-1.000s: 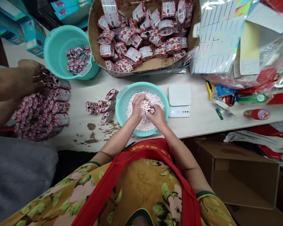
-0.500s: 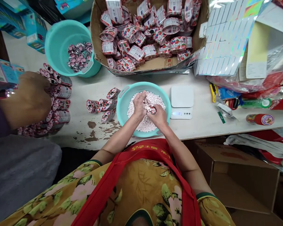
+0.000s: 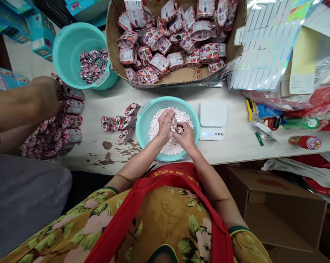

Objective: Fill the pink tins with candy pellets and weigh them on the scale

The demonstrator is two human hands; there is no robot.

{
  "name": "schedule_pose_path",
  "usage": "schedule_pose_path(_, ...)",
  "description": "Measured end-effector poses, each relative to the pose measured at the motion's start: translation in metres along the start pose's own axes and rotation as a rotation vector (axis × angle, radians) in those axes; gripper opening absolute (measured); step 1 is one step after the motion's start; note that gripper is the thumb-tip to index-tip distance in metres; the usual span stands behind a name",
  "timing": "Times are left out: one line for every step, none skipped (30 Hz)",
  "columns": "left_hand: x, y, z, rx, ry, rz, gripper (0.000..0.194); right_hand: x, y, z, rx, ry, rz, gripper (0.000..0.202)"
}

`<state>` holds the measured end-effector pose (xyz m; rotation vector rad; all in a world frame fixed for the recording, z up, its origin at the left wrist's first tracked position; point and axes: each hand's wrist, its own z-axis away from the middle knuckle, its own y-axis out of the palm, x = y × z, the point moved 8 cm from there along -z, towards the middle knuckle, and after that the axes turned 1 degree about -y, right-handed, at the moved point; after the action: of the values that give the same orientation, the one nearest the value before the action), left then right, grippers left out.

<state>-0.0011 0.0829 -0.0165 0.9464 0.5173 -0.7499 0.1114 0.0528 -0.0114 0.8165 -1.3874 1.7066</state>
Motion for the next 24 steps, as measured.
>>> schedule_pose_path(-0.002, 0.0, 0.0, 0.018, 0.004, 0.01, 0.05, -0.002, 0.001, -0.001, 0.01, 0.013, -0.054, 0.034)
schedule_pose_path(-0.006, -0.002, 0.0, 0.022, 0.016, 0.018, 0.05, -0.004, 0.004, -0.002, 0.025, 0.027, -0.11, 0.035)
schedule_pose_path(-0.009, -0.005, 0.0, 0.013, 0.032, 0.021, 0.051, -0.006, 0.006, -0.002, 0.043, 0.043, -0.164, 0.037)
schedule_pose_path(-0.012, -0.009, 0.0, 0.001, 0.049, 0.014, 0.051, -0.007, 0.009, -0.003, 0.062, 0.061, -0.214, 0.04)
schedule_pose_path(-0.014, -0.012, 0.0, -0.003, 0.063, -0.005, 0.052, -0.009, 0.012, -0.004, 0.077, 0.081, -0.254, 0.042)
schedule_pose_path(-0.016, -0.013, 0.0, 0.008, 0.077, -0.031, 0.052, -0.01, 0.015, -0.005, 0.091, 0.1, -0.279, 0.043)
schedule_pose_path(-0.016, -0.012, -0.001, 0.032, 0.088, -0.062, 0.053, -0.01, 0.018, -0.006, 0.1, 0.116, -0.291, 0.044)
schedule_pose_path(-0.017, -0.011, -0.001, 0.057, 0.094, -0.088, 0.053, -0.009, 0.02, -0.007, 0.105, 0.127, -0.293, 0.044)
schedule_pose_path(-0.017, -0.011, -0.003, 0.068, 0.096, -0.107, 0.053, -0.008, 0.022, -0.008, 0.107, 0.131, -0.291, 0.044)
schedule_pose_path(-0.017, -0.013, -0.005, 0.056, 0.093, -0.114, 0.053, -0.006, 0.023, -0.009, 0.11, 0.13, -0.285, 0.044)
schedule_pose_path(-0.018, -0.017, -0.008, 0.019, 0.088, -0.114, 0.052, -0.004, 0.024, -0.011, 0.117, 0.127, -0.279, 0.045)
schedule_pose_path(-0.02, -0.024, -0.01, -0.036, 0.085, -0.113, 0.051, -0.002, 0.024, -0.012, 0.125, 0.123, -0.274, 0.046)
schedule_pose_path(-0.024, -0.032, -0.012, -0.098, 0.09, -0.123, 0.05, -0.001, 0.022, -0.013, 0.129, 0.12, -0.27, 0.047)
schedule_pose_path(-0.029, -0.041, -0.013, -0.146, 0.103, -0.16, 0.048, 0.0, 0.019, -0.014, 0.129, 0.121, -0.268, 0.047)
schedule_pose_path(-0.036, -0.048, -0.013, -0.156, 0.114, -0.242, 0.045, 0.0, 0.015, -0.014, 0.124, 0.126, -0.271, 0.048)
schedule_pose_path(-0.042, -0.053, -0.012, -0.126, 0.123, -0.375, 0.041, 0.0, 0.009, -0.014, 0.115, 0.132, -0.281, 0.049)
schedule_pose_path(-0.048, -0.055, -0.011, -0.064, 0.13, -0.551, 0.036, 0.0, 0.003, -0.014, 0.102, 0.134, -0.294, 0.05)
schedule_pose_path(-0.053, -0.055, -0.009, 0.013, 0.135, -0.749, 0.029, 0.002, -0.004, -0.013, 0.088, 0.13, -0.309, 0.05)
schedule_pose_path(-0.06, -0.056, -0.009, 0.081, 0.143, -0.942, 0.024, 0.004, -0.01, -0.012, 0.076, 0.118, -0.322, 0.05)
schedule_pose_path(-0.069, -0.057, -0.012, 0.116, 0.164, -1.104, 0.019, 0.007, -0.017, -0.01, 0.069, 0.101, -0.332, 0.05)
schedule_pose_path(-0.083, -0.058, -0.019, 0.097, 0.209, -1.222, 0.016, 0.011, -0.023, -0.009, 0.061, 0.081, -0.34, 0.05)
schedule_pose_path(-0.103, -0.059, -0.03, 0.032, 0.277, -1.301, 0.016, 0.014, -0.03, -0.008, 0.048, 0.065, -0.344, 0.05)
schedule_pose_path(-0.125, -0.06, -0.047, -0.061, 0.347, -1.352, 0.018, 0.017, -0.038, -0.008, 0.025, 0.053, -0.344, 0.05)
schedule_pose_path(-0.147, -0.059, -0.067, -0.167, 0.424, -1.392, 0.021, 0.017, -0.048, -0.009, -0.015, 0.042, -0.341, 0.05)
